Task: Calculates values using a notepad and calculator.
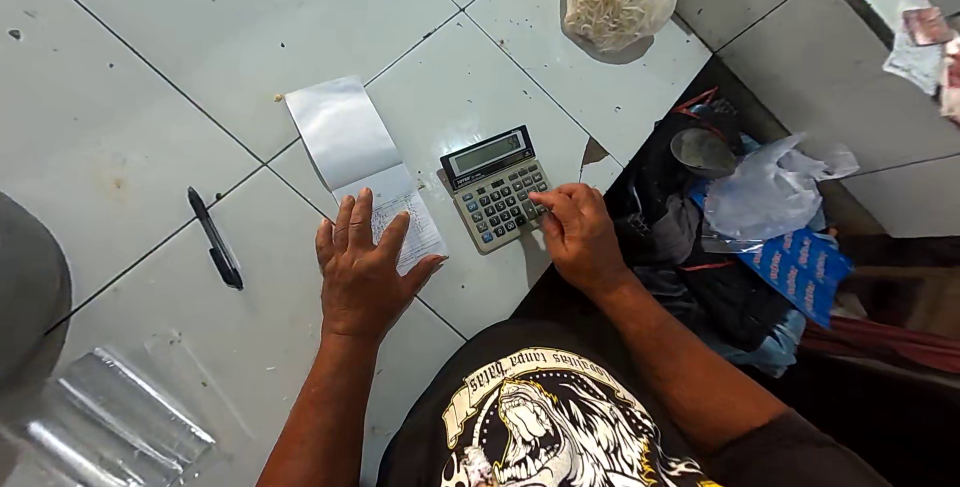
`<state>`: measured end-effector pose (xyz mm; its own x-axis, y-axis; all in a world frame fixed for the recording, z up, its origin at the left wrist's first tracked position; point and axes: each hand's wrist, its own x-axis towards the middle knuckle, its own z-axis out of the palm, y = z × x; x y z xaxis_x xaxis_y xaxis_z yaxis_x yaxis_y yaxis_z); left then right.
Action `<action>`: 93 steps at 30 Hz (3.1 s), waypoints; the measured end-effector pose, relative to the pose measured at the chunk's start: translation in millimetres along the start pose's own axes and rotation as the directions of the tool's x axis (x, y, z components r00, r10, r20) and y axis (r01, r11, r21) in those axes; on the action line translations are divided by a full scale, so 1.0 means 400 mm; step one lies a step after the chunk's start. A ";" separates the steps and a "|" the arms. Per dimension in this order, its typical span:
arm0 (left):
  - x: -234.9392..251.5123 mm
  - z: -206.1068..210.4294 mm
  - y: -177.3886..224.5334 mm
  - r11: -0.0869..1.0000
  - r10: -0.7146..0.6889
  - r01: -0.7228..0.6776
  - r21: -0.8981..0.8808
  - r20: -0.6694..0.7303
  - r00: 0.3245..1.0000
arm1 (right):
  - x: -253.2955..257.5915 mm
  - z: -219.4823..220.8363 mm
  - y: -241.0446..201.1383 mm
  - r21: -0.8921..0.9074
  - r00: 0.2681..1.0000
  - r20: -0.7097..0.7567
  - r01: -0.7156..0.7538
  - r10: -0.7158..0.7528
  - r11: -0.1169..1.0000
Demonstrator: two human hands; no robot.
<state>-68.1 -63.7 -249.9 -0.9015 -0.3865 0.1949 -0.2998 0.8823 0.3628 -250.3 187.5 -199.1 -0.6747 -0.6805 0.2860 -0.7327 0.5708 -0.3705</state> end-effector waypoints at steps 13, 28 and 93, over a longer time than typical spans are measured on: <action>0.001 -0.002 0.002 1.000 -0.006 0.006 0.007 0.008 1.000 | 0.062 0.041 -0.021 -0.188 0.988 0.157 0.021 0.009 0.982; 0.003 0.001 0.001 1.000 -0.002 0.002 0.009 -0.013 1.000 | -0.053 0.012 -0.035 -0.122 0.999 0.040 0.005 0.000 0.993; 0.003 0.009 0.005 1.000 0.005 -0.004 0.028 -0.028 1.000 | 0.006 0.110 0.240 0.022 0.924 -0.334 -0.187 0.183 0.982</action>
<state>-71.0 -61.3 -252.2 -0.8939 -0.3894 0.2223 -0.3044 0.8911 0.3366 -318.3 220.6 -273.2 -0.7878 -0.3706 0.4919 -0.5916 0.6776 -0.4369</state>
